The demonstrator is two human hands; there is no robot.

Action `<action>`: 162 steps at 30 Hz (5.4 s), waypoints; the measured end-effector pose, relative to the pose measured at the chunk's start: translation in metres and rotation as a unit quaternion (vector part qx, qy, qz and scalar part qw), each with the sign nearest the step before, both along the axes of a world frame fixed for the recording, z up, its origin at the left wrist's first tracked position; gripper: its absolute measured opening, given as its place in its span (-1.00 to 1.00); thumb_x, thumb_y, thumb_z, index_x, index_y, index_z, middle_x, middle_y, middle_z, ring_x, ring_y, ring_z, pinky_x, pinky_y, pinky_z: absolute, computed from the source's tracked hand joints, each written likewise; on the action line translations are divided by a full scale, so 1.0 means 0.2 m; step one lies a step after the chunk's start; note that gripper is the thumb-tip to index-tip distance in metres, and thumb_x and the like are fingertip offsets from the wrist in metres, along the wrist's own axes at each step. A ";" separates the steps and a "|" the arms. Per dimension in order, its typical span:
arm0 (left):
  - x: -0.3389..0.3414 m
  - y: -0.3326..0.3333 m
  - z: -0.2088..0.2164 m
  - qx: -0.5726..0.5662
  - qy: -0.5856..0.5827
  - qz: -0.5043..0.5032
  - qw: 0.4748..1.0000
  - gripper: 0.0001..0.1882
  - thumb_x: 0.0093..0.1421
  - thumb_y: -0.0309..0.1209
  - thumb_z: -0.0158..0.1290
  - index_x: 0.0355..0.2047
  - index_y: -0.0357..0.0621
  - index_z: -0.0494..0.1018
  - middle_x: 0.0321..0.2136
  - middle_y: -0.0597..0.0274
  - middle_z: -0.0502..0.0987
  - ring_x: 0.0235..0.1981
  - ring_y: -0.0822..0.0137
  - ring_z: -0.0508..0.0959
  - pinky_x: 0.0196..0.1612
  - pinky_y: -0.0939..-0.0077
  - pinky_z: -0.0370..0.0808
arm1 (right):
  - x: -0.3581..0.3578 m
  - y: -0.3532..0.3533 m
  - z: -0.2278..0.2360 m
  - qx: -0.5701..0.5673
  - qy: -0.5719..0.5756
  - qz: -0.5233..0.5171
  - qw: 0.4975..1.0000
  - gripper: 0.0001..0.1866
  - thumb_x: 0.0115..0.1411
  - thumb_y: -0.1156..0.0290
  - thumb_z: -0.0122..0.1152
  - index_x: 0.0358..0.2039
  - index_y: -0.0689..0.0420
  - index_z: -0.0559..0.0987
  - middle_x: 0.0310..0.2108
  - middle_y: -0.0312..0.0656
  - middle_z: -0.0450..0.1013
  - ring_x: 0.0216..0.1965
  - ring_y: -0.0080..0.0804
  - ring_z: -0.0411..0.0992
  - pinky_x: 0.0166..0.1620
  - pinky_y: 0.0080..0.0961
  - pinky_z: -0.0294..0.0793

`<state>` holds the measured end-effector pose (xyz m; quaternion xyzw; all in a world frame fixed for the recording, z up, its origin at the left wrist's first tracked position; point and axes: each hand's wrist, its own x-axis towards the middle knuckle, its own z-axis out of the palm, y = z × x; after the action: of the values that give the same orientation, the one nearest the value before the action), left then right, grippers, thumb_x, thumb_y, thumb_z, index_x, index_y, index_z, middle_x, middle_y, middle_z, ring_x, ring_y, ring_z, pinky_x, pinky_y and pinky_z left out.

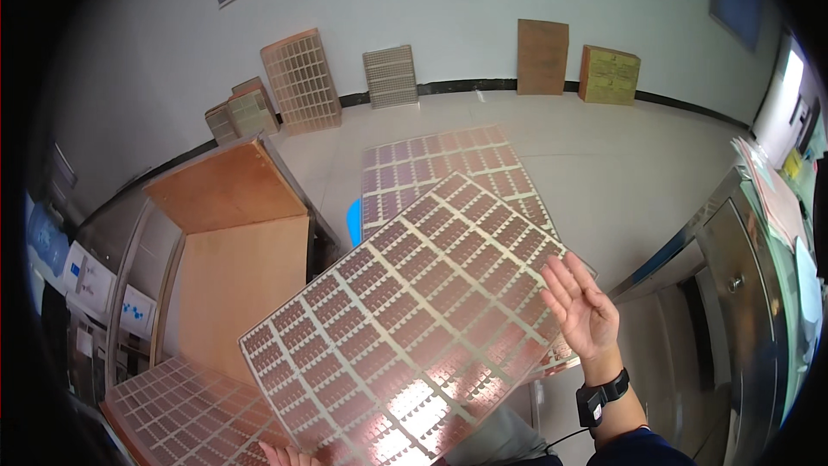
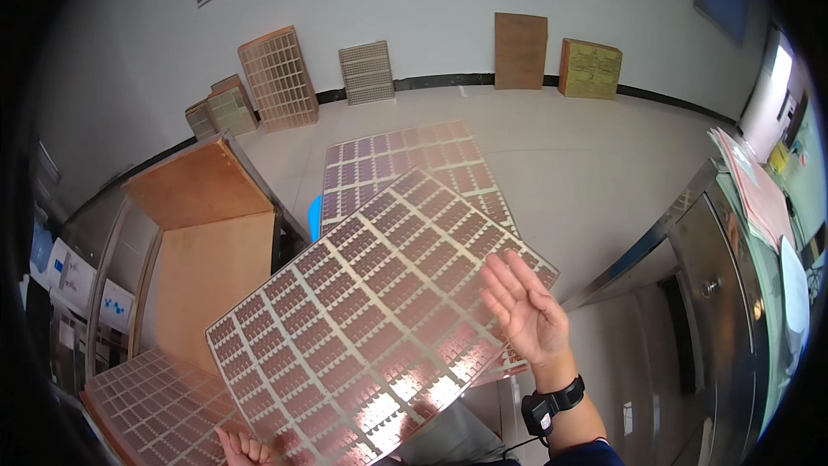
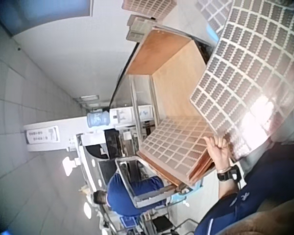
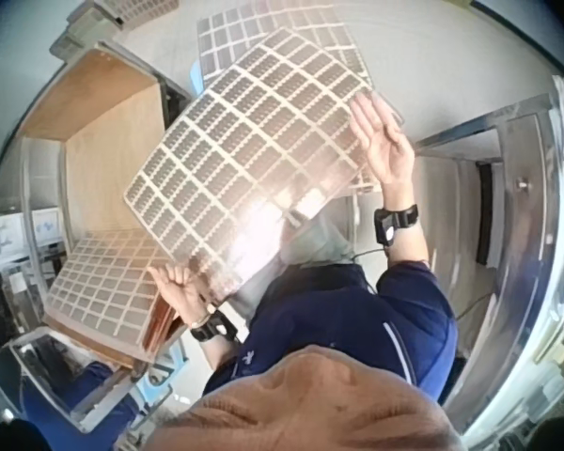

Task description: Inspecting, handling, and organizing copper-colored metal grid sheets in a workshop environment.

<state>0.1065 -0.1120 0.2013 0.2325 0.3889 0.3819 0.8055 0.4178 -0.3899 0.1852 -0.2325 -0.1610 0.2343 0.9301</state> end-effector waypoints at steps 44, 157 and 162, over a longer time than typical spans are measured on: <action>0.03 0.36 -0.21 0.250 0.201 0.135 0.937 -0.82 0.26 -0.37 -0.11 -0.30 -0.22 0.41 -0.56 0.35 0.42 -0.55 0.56 0.40 -0.48 0.66 0.35 | 0.96 0.11 -0.53 -0.612 -0.205 -0.161 0.746 -0.72 0.15 0.51 0.01 -0.11 0.27 0.42 -0.24 -0.12 0.42 -0.20 -0.44 0.39 -0.15 -0.55 0.38; 0.42 -0.05 -0.44 0.125 0.118 -0.158 0.972 -0.73 0.26 -0.39 -0.13 -0.11 -0.31 0.33 -0.23 0.15 0.46 -0.25 0.43 0.45 -0.14 0.57 0.41 | 0.12 -0.31 -0.63 -0.750 -0.226 -0.309 0.539 -0.58 0.21 0.53 -0.18 0.11 0.25 0.25 0.04 0.10 0.27 -0.02 -0.14 0.34 -0.01 -0.42 0.31; 0.44 -0.07 -0.55 0.205 0.202 -0.282 0.915 -0.80 0.21 -0.38 -0.04 -0.21 -0.23 0.37 -0.38 0.30 0.46 -0.44 0.55 0.40 -0.38 0.68 0.36 | 0.09 -0.22 -0.57 -0.787 -0.258 -0.307 0.468 -0.59 0.25 0.42 -0.19 0.08 0.33 0.26 -0.07 0.16 0.35 -0.07 0.01 0.37 -0.04 -0.37 0.34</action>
<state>0.1945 -0.1254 0.0915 0.5645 0.3748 0.1555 0.7188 0.4353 -0.4336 0.0710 -0.9512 -0.0598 -0.1088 0.2825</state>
